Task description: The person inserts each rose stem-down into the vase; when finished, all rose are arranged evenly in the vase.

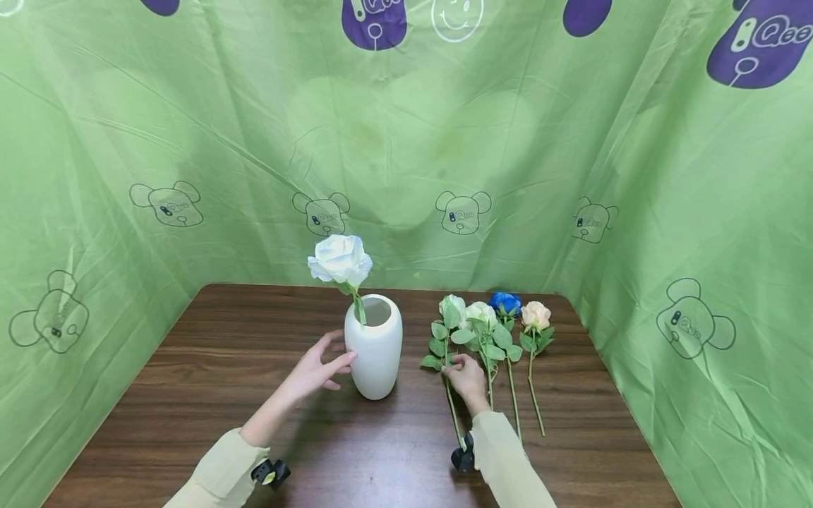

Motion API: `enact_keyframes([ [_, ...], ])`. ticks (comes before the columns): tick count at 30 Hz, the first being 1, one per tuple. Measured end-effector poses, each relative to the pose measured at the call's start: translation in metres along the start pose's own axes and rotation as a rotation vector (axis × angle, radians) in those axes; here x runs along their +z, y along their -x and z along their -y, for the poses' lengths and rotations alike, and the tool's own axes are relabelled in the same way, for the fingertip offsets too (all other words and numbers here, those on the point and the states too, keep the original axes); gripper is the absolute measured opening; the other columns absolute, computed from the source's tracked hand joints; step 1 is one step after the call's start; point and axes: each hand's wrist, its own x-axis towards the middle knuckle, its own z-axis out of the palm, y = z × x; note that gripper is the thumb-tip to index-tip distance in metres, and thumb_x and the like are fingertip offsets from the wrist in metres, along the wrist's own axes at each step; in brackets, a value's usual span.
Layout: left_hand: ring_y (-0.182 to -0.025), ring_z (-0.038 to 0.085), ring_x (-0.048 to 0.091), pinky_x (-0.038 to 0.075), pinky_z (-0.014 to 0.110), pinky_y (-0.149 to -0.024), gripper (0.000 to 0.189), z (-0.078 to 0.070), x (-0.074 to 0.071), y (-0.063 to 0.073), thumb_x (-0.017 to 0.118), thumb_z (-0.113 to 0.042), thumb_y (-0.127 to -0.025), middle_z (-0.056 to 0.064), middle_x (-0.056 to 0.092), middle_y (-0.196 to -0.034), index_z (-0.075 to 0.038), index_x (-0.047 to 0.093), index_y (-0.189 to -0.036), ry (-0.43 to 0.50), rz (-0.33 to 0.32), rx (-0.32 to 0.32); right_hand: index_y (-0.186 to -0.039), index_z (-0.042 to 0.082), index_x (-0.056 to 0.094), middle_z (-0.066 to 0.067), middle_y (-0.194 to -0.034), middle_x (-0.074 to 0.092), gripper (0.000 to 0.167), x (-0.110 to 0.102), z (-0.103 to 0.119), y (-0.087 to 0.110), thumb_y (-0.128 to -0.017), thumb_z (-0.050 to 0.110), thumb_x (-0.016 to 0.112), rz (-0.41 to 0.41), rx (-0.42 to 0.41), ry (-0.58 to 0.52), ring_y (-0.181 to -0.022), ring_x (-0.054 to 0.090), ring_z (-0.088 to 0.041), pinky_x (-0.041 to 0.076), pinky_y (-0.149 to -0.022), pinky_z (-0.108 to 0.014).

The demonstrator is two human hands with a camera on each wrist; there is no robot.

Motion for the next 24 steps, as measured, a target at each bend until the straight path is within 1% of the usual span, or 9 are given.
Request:
enact_keyframes([
  [4, -0.084, 0.032, 0.06, 0.052, 0.039, -0.051, 0.062, 0.0, 0.0, 0.0, 0.065, -0.035, -0.079, 0.019, 0.048, -0.119, -0.013, 0.037, -0.13, -0.001, -0.001, -0.002, -0.1, -0.002, 0.06, -0.003, -0.068, 0.059, 0.03, 0.003, -0.001, 0.0, -0.074, 0.011, 0.067, 0.001, -0.011, 0.03, -0.052, 0.053, -0.014, 0.044, -0.054, -0.029],
  [7, -0.084, 0.032, 0.06, 0.052, 0.039, -0.051, 0.063, 0.0, 0.0, 0.0, 0.065, -0.035, -0.079, 0.019, 0.048, -0.119, -0.013, 0.037, -0.13, 0.0, -0.002, -0.004, -0.099, -0.003, 0.061, -0.002, -0.066, 0.059, 0.029, 0.004, 0.001, 0.0, -0.073, 0.009, 0.067, -0.003, -0.034, 0.036, -0.051, 0.053, -0.014, 0.044, -0.055, -0.03],
  [11, -0.085, 0.033, 0.06, 0.052, 0.037, -0.05, 0.063, 0.0, 0.0, 0.0, 0.065, -0.035, -0.079, 0.019, 0.047, -0.12, -0.013, 0.037, -0.13, 0.001, -0.003, -0.006, -0.099, -0.004, 0.061, -0.003, -0.066, 0.06, 0.028, 0.004, 0.003, -0.001, -0.073, 0.004, 0.066, 0.005, -0.048, -0.001, -0.049, 0.053, -0.013, 0.044, -0.051, -0.028],
  [15, -0.085, 0.033, 0.06, 0.052, 0.035, -0.05, 0.063, 0.0, 0.0, 0.0, 0.066, -0.035, -0.079, 0.019, 0.047, -0.119, -0.013, 0.037, -0.13, 0.002, -0.005, -0.01, -0.103, -0.005, 0.059, -0.006, -0.071, 0.062, 0.03, 0.004, 0.004, 0.0, -0.073, -0.001, 0.062, 0.032, -0.032, -0.101, -0.047, 0.053, -0.013, 0.045, -0.045, -0.026],
  [19, -0.085, 0.033, 0.06, 0.052, 0.035, -0.05, 0.062, -0.002, 0.0, 0.001, 0.066, -0.035, -0.079, 0.019, 0.047, -0.12, -0.013, 0.037, -0.13, 0.003, 0.002, -0.014, -0.106, -0.007, 0.057, -0.01, -0.073, 0.061, 0.032, 0.004, 0.005, 0.001, -0.075, -0.005, 0.059, 0.074, -0.014, -0.246, -0.046, 0.05, -0.012, 0.043, -0.043, -0.024],
  [20, -0.085, 0.033, 0.06, 0.052, 0.036, -0.05, 0.062, -0.004, -0.001, 0.002, 0.066, -0.034, -0.079, 0.019, 0.047, -0.12, -0.012, 0.037, -0.13, 0.008, 0.006, -0.013, -0.107, -0.007, 0.056, -0.01, -0.073, 0.06, 0.032, 0.004, 0.006, 0.001, -0.075, -0.006, 0.058, 0.087, -0.013, -0.29, -0.046, 0.05, -0.012, 0.042, -0.042, -0.023],
  [22, -0.086, 0.035, 0.059, 0.052, 0.038, -0.051, 0.061, -0.011, -0.001, 0.006, 0.065, -0.031, -0.081, 0.021, 0.047, -0.119, -0.009, 0.036, -0.13, 0.016, 0.014, -0.007, -0.109, -0.011, 0.052, -0.013, -0.074, 0.059, 0.034, 0.003, 0.006, 0.002, -0.076, -0.008, 0.056, 0.119, -0.04, -0.374, -0.046, 0.049, -0.012, 0.042, -0.042, -0.021],
  [24, -0.086, 0.037, 0.058, 0.052, 0.04, -0.053, 0.06, -0.019, -0.001, 0.01, 0.064, -0.027, -0.082, 0.022, 0.047, -0.119, -0.007, 0.036, -0.13, 0.022, 0.023, -0.002, -0.113, -0.011, 0.048, -0.012, -0.075, 0.059, 0.037, 0.003, 0.005, 0.003, -0.076, -0.006, 0.055, 0.158, -0.056, -0.441, -0.047, 0.05, -0.01, 0.043, -0.043, -0.02],
])
